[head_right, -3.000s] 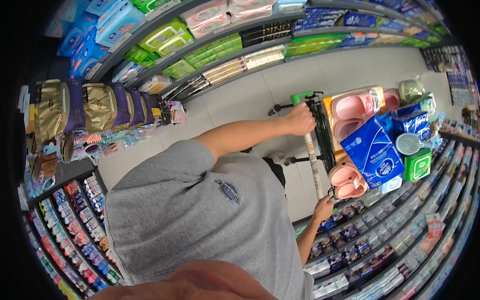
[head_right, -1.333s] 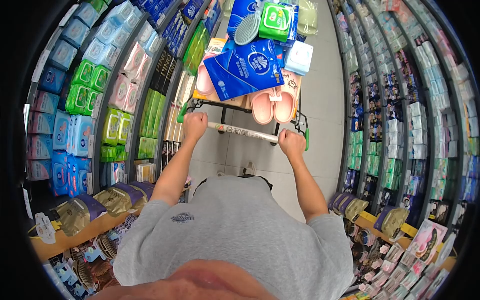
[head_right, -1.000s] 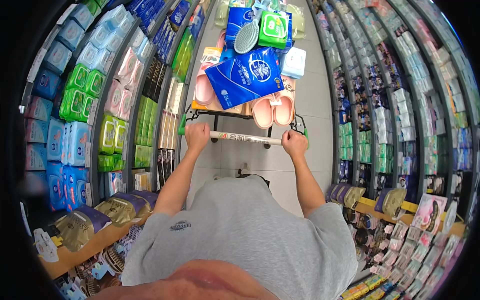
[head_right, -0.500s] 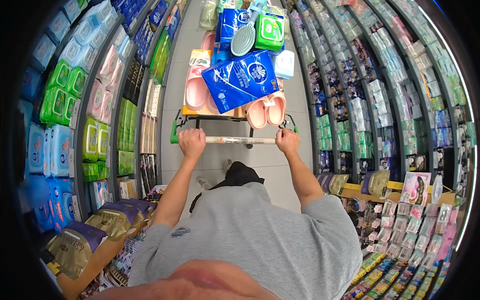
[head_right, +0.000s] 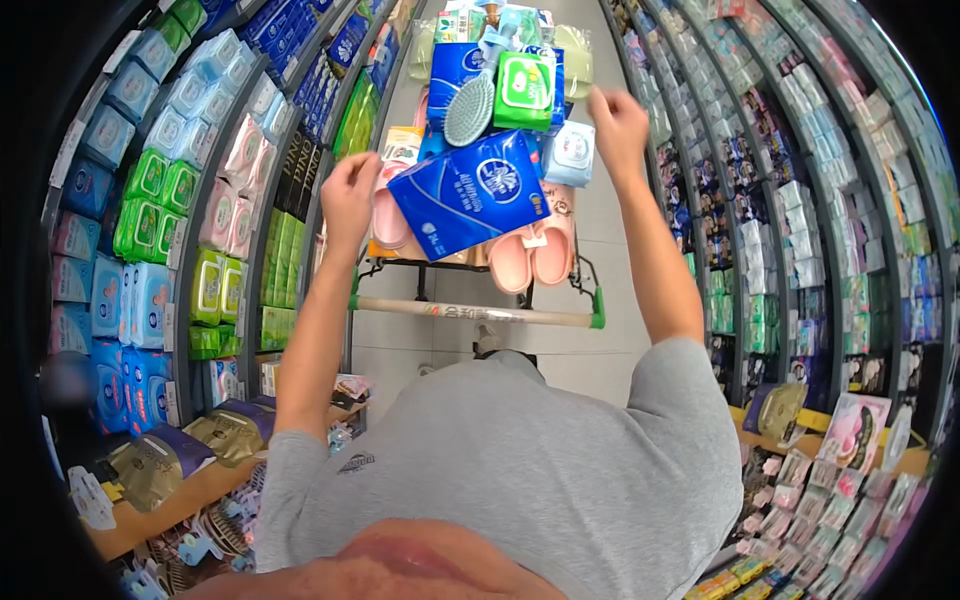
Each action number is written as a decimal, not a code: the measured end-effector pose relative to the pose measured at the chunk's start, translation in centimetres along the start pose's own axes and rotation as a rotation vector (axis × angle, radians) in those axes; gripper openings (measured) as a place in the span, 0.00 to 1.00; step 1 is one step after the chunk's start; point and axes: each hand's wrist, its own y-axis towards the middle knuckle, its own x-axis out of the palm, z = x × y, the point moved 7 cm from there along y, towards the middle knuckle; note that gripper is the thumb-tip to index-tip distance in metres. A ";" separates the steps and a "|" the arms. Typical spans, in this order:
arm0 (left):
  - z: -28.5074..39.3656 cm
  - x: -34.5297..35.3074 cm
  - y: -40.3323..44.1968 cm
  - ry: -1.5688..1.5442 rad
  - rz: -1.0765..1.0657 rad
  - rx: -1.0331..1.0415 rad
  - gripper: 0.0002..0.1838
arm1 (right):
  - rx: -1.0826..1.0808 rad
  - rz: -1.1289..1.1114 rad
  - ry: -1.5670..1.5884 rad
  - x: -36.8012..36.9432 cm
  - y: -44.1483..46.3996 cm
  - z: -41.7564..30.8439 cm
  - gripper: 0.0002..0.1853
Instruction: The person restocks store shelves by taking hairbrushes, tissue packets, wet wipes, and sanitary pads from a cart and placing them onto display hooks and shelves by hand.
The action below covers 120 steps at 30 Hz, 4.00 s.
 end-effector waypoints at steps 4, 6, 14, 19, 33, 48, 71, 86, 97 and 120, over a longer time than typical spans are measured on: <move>0.2 6.7 2.9 0.082 -0.147 -0.021 0.16 | -0.085 -0.197 0.018 7.6 9.8 -1.8 0.22; -0.7 8.6 3.6 0.265 -0.186 -0.008 0.23 | 0.053 -0.379 -0.061 11.6 12.9 2.0 0.32; -4.0 10.7 5.0 0.122 -0.321 -0.488 0.26 | 0.231 -0.781 -0.242 17.6 14.4 4.6 0.38; -3.8 11.2 4.8 -0.104 -0.263 -0.556 0.28 | 0.313 -0.816 0.111 18.7 14.5 5.1 0.38; 3.4 1.2 -1.5 -0.615 0.002 -0.329 0.26 | 0.326 -1.073 0.986 20.3 19.7 -0.8 0.21; 7.8 -11.7 -26.9 -0.900 -0.210 -0.159 0.34 | 0.033 -1.459 0.901 16.0 -8.6 -29.3 0.24; 10.7 -31.8 -67.5 -0.793 0.582 -0.021 0.42 | -0.102 -2.432 1.067 12.9 -55.8 -61.9 0.18; 12.7 -31.4 -70.0 -0.475 0.739 -0.207 0.39 | 0.144 -2.346 1.212 14.1 -62.4 -62.7 0.19; 19.1 -37.4 -68.0 0.165 0.955 -0.043 0.31 | -0.042 -2.002 1.399 15.0 -60.4 -68.3 0.14; 6.9 -33.7 -73.0 0.402 1.009 -0.462 0.33 | 0.170 -2.067 1.000 20.0 -70.3 -56.6 0.15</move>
